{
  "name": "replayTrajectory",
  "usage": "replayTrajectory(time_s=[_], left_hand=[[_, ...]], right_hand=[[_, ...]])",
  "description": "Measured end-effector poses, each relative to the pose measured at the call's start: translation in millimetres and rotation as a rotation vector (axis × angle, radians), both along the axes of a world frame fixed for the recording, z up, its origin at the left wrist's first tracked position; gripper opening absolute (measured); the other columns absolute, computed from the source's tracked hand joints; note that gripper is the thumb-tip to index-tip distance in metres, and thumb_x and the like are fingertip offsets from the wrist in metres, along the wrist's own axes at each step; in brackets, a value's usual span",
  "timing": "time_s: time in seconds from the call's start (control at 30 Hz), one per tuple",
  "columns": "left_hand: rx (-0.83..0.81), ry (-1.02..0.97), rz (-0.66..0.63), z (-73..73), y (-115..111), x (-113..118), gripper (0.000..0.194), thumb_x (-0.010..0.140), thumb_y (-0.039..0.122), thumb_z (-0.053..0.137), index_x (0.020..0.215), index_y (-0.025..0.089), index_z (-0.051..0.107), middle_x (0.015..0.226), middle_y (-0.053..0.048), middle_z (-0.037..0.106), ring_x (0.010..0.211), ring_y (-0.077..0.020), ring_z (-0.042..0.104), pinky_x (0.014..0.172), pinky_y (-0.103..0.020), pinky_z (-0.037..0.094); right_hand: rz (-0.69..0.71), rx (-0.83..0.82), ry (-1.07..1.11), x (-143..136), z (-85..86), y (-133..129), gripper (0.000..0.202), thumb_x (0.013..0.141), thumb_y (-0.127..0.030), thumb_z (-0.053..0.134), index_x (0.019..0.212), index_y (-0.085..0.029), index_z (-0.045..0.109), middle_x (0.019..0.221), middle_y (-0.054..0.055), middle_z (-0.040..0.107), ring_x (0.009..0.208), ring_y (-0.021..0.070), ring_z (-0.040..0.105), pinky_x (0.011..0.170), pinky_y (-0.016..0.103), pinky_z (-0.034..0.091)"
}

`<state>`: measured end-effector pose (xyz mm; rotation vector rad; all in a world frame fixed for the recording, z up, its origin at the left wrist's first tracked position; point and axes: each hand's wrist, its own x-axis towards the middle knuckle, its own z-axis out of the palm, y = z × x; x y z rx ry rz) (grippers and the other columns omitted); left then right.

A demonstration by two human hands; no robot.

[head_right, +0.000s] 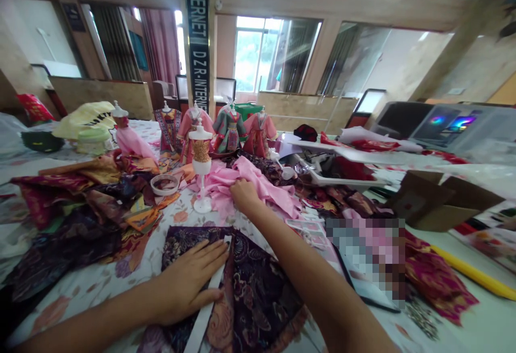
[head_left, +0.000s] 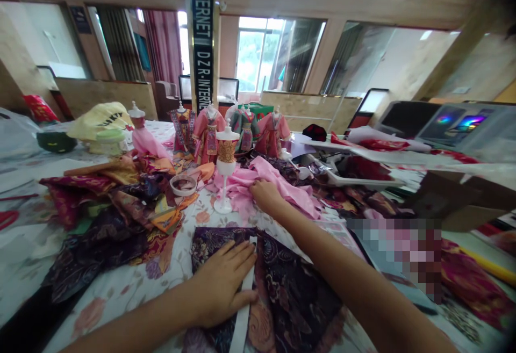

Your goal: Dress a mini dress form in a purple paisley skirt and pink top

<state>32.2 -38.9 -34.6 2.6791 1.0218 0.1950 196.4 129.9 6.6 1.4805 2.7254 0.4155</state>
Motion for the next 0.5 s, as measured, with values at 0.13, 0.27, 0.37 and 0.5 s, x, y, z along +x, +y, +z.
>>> replayTrajectory(time_s=[0.13, 0.27, 0.37, 0.5], left_hand=[[0.019, 0.003, 0.017, -0.4, -0.4, 1.1, 0.065, 0.092, 0.052, 0.025, 0.143, 0.013, 0.023, 0.149, -0.011, 0.024, 0.138, -0.0231, 0.019, 0.114, -0.042, 0.013], [0.007, -0.021, 0.017, -1.2, -0.2, 1.0, 0.064, 0.092, 0.052, 0.023, 0.143, 0.014, 0.024, 0.149, -0.011, 0.026, 0.138, -0.0220, 0.019, 0.114, -0.040, 0.011], [-0.007, -0.027, 0.009, -1.0, 0.1, 0.0, 0.064, 0.092, 0.053, 0.021, 0.143, 0.014, 0.023, 0.150, -0.010, 0.023, 0.139, -0.0214, 0.017, 0.114, -0.040, 0.010], [0.018, -0.014, 0.010, -2.3, -0.2, 0.0, 0.064, 0.092, 0.052, 0.022, 0.144, 0.015, 0.022, 0.150, -0.010, 0.022, 0.139, -0.0217, 0.016, 0.114, -0.040, 0.012]], right_hand=[[0.210, -0.132, 0.038, 2.0, 8.0, -25.0, 0.022, 0.081, -0.011, 0.050, 0.093, -0.013, 0.068, 0.093, 0.015, 0.067, 0.096, 0.0247, 0.058, 0.083, 0.032, 0.040], [0.395, -0.338, 0.156, 6.5, -2.6, -41.7, 0.021, 0.080, -0.012, 0.054, 0.096, -0.020, 0.066, 0.093, 0.006, 0.066, 0.090, 0.0181, 0.057, 0.076, 0.026, 0.039], [0.395, -0.430, 0.317, 9.8, -14.9, -40.9, 0.015, 0.079, -0.011, 0.054, 0.087, -0.016, 0.065, 0.087, 0.006, 0.064, 0.083, 0.0174, 0.055, 0.074, 0.027, 0.038], [0.256, -0.495, 0.569, 12.1, -25.0, -21.0, 0.006, 0.079, -0.012, 0.057, 0.076, -0.014, 0.061, 0.077, 0.003, 0.061, 0.075, 0.0137, 0.054, 0.072, 0.025, 0.041]])
